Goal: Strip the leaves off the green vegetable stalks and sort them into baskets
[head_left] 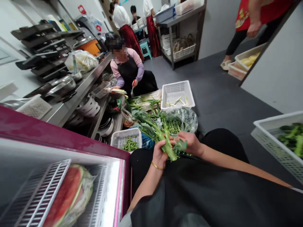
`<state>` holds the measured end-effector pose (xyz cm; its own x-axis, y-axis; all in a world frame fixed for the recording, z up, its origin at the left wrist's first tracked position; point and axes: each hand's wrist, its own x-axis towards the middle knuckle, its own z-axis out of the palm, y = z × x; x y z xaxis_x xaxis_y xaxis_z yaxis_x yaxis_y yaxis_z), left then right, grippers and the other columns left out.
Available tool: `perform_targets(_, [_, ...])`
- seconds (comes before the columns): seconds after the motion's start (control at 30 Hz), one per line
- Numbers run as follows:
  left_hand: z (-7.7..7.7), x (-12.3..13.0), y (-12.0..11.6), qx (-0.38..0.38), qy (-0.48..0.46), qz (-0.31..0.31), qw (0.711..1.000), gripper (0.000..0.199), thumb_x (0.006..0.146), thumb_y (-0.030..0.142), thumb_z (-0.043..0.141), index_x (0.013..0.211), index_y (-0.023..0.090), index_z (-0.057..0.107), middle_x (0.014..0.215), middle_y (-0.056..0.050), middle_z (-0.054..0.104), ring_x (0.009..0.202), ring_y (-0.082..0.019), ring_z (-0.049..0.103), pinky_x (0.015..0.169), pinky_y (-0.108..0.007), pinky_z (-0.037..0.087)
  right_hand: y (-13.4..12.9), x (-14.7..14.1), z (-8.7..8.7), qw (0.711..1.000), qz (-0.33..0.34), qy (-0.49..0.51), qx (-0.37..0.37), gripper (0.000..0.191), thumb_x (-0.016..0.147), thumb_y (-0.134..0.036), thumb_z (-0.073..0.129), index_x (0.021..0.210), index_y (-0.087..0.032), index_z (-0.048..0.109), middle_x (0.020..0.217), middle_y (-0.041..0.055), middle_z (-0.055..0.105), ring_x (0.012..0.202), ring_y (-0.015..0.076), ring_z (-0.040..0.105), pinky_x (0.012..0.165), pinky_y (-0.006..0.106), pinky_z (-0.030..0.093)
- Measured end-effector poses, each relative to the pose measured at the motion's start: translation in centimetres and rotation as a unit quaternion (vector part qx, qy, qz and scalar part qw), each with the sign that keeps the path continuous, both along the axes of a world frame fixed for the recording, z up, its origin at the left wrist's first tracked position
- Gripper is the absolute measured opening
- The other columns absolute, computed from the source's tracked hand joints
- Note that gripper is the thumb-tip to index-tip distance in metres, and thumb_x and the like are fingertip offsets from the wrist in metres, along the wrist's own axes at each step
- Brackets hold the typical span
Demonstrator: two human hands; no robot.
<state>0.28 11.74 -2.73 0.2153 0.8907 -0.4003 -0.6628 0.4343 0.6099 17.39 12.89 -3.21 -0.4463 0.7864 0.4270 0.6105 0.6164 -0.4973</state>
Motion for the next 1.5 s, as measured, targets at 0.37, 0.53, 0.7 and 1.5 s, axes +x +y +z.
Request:
perform_targets(0.37, [0.2, 1.1, -1.3, 0.147, 0.205, 0.000, 0.968, 0.029, 0.053, 0.018, 0.080, 0.080, 0.012, 0.070, 0.078, -0.006, 0.070, 0.068, -0.016, 0.063, 0.068, -0.028, 0.048, 4.4, 1.4, 4.3, 0.951, -0.064, 0.099, -0.286, 0.047, 0.081, -0.060, 0.048, 0.059, -0.018, 0.055, 0.050, 0.0008, 0.054, 0.049, 0.0138, 0.052, 0.050, 0.026, 0.037])
perform_targets(0.53, [0.4, 1.0, -1.4, 0.141, 0.188, 0.038, 0.971, 0.025, 0.055, 0.020, 0.080, 0.077, 0.013, 0.071, 0.074, -0.005, 0.070, 0.065, -0.016, 0.063, 0.067, -0.029, 0.049, 2.8, -2.3, 1.6, 0.866, 0.015, 0.313, -0.390, 0.041, 0.076, -0.055, 0.051, 0.055, -0.020, 0.046, 0.046, -0.0023, 0.050, 0.042, 0.0116, 0.048, 0.045, 0.025, 0.038])
perform_targets(0.7, [-0.1, -0.1, -1.4, 0.153, 0.251, 0.024, 0.955, 0.025, 0.056, 0.021, 0.080, 0.078, 0.012, 0.072, 0.074, -0.006, 0.070, 0.066, -0.017, 0.062, 0.066, -0.028, 0.048, 1.6, -0.8, 0.5, 0.889, -0.003, 0.280, -0.363, 0.043, 0.081, -0.054, 0.049, 0.054, -0.020, 0.044, 0.042, -0.0047, 0.041, 0.040, 0.0090, 0.038, 0.043, 0.023, 0.031])
perform_targets(1.5, [2.2, 0.5, -3.2, 0.113, 0.075, -0.078, 0.988, 0.038, 0.054, 0.022, 0.069, 0.090, 0.014, 0.059, 0.079, -0.007, 0.067, 0.062, -0.015, 0.060, 0.053, -0.024, 0.043, 3.7, -0.1, 3.4, 0.805, 0.072, 0.438, -0.393, 0.047, 0.073, -0.059, 0.065, 0.084, -0.014, 0.069, 0.056, 0.0004, 0.057, 0.049, 0.0117, 0.053, 0.048, 0.025, 0.044])
